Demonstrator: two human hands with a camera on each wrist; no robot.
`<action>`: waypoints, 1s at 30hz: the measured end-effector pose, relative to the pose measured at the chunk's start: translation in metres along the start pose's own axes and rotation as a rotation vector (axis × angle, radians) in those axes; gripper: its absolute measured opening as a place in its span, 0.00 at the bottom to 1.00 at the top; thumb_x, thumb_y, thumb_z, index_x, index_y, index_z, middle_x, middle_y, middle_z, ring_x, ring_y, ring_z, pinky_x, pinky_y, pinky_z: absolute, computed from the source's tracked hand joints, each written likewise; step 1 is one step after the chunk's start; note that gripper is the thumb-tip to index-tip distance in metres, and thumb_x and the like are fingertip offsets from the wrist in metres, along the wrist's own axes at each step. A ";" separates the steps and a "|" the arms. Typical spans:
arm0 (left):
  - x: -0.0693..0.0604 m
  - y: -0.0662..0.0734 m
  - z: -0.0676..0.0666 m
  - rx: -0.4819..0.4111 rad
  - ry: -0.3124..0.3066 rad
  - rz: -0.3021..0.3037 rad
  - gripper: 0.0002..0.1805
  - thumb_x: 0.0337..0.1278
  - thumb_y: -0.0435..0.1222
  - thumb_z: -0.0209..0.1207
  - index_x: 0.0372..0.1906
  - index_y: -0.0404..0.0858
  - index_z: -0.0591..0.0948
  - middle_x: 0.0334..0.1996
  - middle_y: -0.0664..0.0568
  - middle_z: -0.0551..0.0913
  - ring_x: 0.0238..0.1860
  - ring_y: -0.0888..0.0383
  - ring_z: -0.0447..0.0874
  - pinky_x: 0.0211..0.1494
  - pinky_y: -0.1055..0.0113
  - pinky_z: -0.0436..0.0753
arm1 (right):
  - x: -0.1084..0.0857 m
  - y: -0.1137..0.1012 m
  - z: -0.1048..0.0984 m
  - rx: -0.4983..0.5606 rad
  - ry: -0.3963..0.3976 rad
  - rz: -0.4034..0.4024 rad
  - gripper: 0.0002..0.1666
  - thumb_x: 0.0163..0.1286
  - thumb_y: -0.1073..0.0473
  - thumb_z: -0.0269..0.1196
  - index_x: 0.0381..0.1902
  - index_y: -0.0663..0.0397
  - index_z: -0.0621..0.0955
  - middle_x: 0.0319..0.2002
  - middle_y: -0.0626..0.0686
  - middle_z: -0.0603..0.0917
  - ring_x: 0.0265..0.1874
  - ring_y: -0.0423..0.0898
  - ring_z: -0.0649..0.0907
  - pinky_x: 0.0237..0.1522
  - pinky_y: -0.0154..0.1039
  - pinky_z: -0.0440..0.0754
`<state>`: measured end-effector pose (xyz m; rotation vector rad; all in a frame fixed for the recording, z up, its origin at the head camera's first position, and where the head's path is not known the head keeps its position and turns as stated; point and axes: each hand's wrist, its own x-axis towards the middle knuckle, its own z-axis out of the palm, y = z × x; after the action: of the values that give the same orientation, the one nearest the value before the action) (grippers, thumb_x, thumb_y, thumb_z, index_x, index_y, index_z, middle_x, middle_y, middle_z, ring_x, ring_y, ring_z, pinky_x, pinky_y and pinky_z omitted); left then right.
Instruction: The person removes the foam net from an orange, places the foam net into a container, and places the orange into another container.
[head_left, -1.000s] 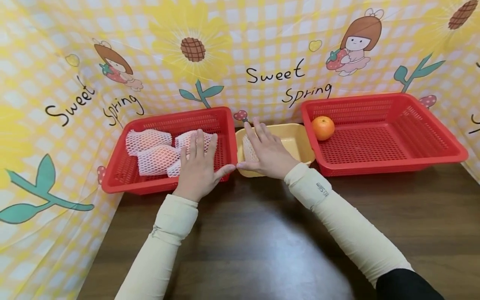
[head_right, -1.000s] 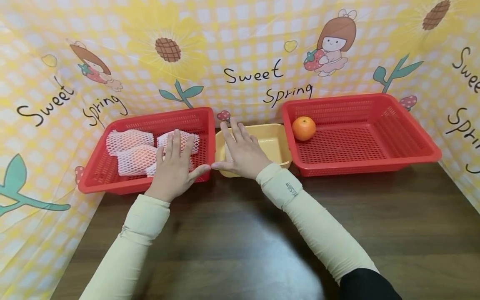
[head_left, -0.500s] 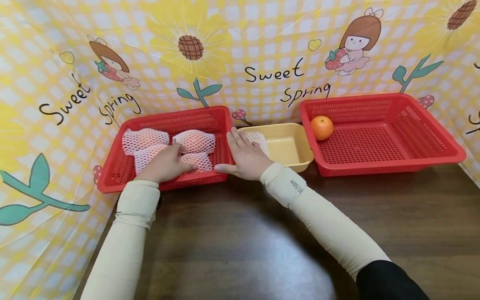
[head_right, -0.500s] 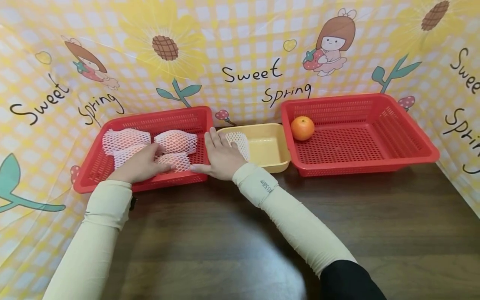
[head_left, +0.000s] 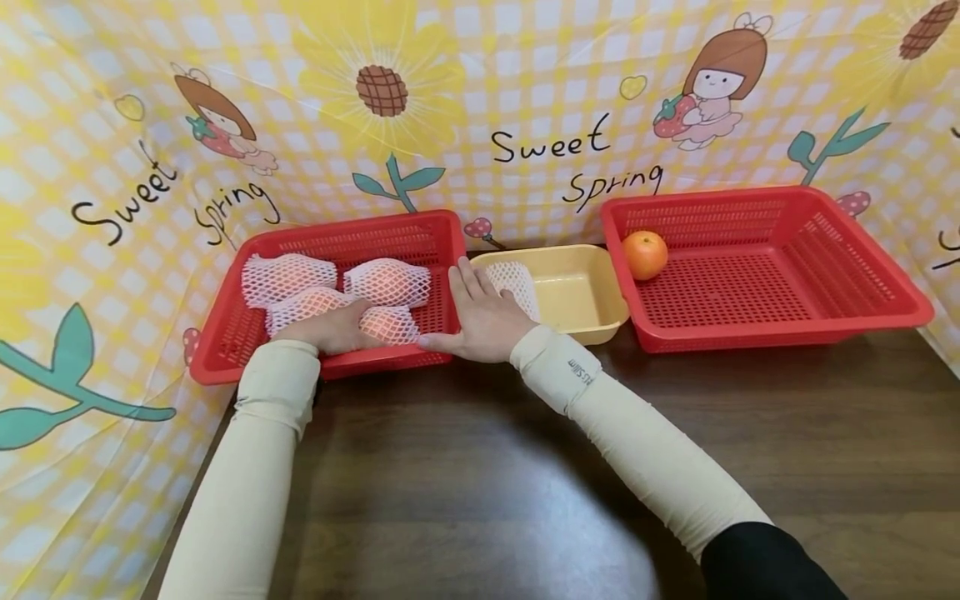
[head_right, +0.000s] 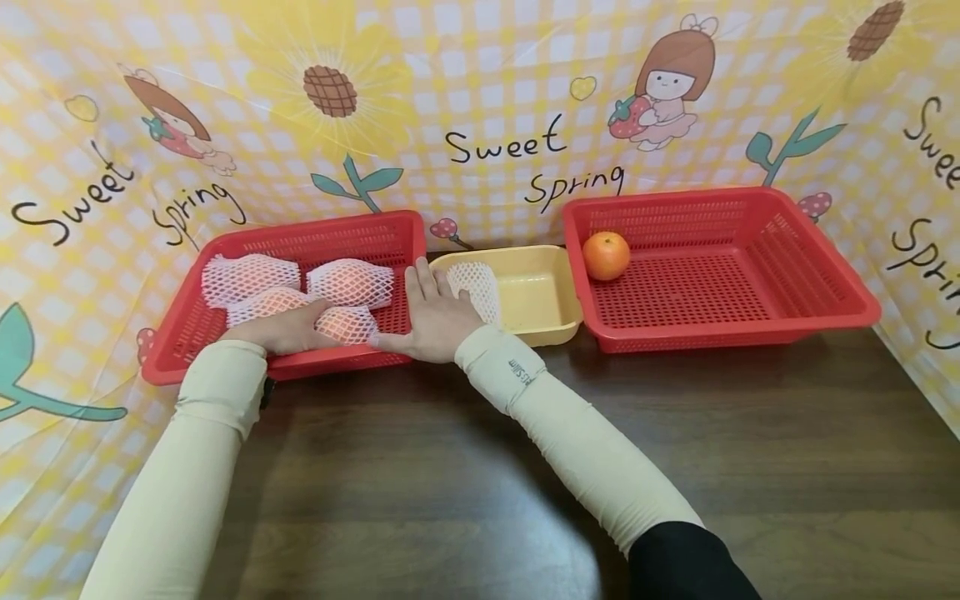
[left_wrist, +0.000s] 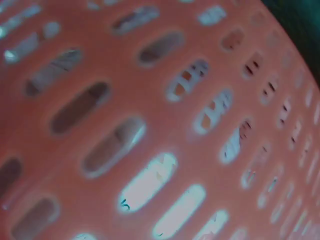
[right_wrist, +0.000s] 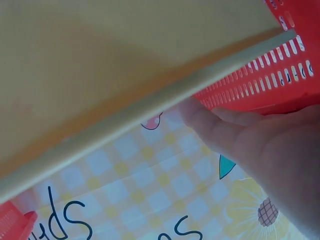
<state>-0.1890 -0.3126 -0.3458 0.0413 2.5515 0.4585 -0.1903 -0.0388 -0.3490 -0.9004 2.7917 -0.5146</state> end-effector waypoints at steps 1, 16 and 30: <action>-0.002 0.003 0.000 0.002 -0.005 0.007 0.62 0.52 0.65 0.63 0.80 0.34 0.50 0.77 0.34 0.52 0.75 0.35 0.53 0.72 0.37 0.53 | 0.000 0.000 0.000 0.000 0.000 0.000 0.72 0.59 0.14 0.49 0.82 0.56 0.42 0.81 0.55 0.36 0.79 0.58 0.45 0.71 0.63 0.56; -0.011 0.012 -0.001 -0.010 0.106 0.080 0.59 0.52 0.57 0.67 0.79 0.34 0.48 0.74 0.33 0.58 0.68 0.35 0.64 0.68 0.35 0.62 | 0.000 -0.001 0.001 -0.032 -0.021 0.028 0.74 0.56 0.11 0.47 0.82 0.54 0.41 0.81 0.53 0.35 0.79 0.57 0.47 0.71 0.62 0.57; -0.063 0.014 -0.028 -0.141 0.353 0.201 0.54 0.49 0.54 0.74 0.74 0.45 0.56 0.57 0.40 0.70 0.52 0.43 0.73 0.54 0.44 0.74 | -0.001 -0.002 0.000 -0.054 -0.005 0.015 0.73 0.57 0.11 0.47 0.82 0.55 0.43 0.81 0.55 0.37 0.79 0.57 0.46 0.71 0.63 0.56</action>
<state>-0.1507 -0.3155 -0.2867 0.1803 2.8646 0.7835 -0.1887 -0.0393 -0.3481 -0.8897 2.8181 -0.4353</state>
